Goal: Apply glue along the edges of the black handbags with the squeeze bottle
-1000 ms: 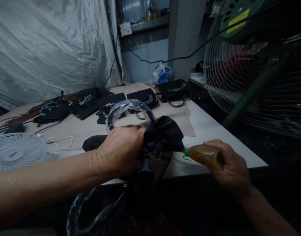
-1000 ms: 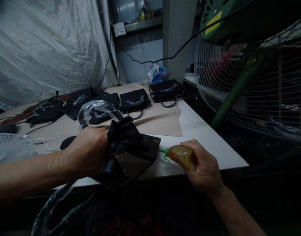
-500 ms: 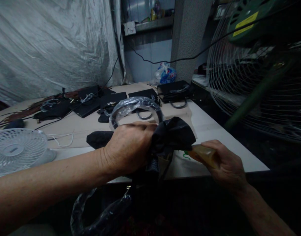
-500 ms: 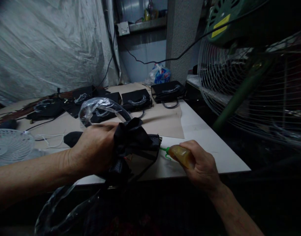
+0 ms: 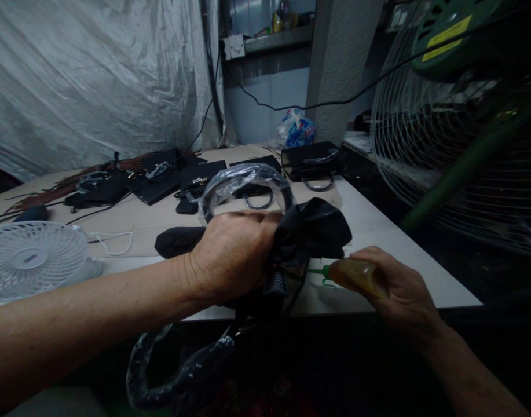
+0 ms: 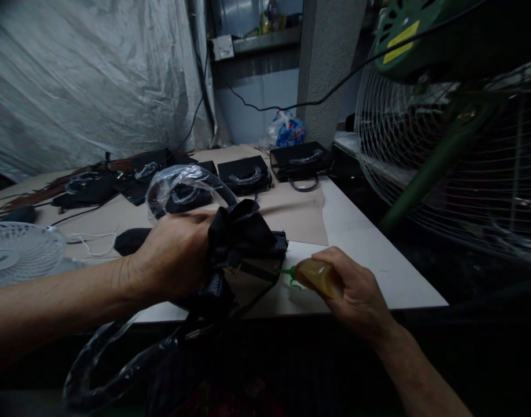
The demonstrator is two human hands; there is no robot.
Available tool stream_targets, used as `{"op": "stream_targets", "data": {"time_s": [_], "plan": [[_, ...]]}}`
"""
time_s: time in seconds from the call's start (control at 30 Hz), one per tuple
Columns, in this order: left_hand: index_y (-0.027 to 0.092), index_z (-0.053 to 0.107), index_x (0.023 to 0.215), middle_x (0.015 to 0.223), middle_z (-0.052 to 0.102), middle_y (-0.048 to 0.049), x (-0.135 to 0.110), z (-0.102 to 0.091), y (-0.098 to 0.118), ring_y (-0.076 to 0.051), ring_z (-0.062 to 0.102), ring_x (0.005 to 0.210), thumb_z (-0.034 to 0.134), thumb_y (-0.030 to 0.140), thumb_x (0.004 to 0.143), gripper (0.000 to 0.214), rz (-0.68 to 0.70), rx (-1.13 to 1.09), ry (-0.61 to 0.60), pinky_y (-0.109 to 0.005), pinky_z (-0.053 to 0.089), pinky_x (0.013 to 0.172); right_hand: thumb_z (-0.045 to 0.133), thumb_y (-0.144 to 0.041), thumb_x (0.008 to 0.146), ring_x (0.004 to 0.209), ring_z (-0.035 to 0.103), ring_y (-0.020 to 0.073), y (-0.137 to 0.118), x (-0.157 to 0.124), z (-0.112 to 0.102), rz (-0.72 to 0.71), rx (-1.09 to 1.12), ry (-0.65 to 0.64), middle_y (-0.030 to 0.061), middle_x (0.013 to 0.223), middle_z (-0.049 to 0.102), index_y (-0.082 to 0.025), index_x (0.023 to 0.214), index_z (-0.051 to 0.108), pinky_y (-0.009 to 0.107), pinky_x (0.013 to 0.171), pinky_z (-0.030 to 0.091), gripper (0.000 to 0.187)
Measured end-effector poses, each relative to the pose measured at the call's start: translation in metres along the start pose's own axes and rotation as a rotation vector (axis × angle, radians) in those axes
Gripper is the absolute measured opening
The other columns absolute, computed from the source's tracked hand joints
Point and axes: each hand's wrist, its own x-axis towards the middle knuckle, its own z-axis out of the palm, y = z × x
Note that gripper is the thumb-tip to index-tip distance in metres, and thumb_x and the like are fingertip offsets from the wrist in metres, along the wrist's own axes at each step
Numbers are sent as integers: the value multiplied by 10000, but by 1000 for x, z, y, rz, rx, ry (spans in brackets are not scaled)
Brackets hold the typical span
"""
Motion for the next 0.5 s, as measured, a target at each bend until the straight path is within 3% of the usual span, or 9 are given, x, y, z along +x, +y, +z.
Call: {"op": "stream_targets", "data": {"time_s": [0.13,0.3,0.5], "plan": [[162,685,1019,895,769,-116,1,-1,0,-318,769,856,585,143,763,275,6,-12,10,-412,650,725,730,-520,961,853,715,278,5,4,4,47,-76,146,49,1015,708,-282,1173,629,373,687,563,334],[158,686,1029,866,769,-110,-2,1,0,-333,770,811,592,138,728,316,0,-21,5,-422,647,674,649,-568,1005,794,725,250,2,3,2,17,-16,13,41,1009,723,-292,1141,631,341,640,585,308],[158,698,1022,855,767,-117,-10,0,0,-330,758,752,590,140,733,309,28,-40,84,-415,626,611,621,-510,1017,823,740,265,-7,-10,-2,24,-125,79,58,1020,726,-282,1179,601,347,652,603,280]]}}
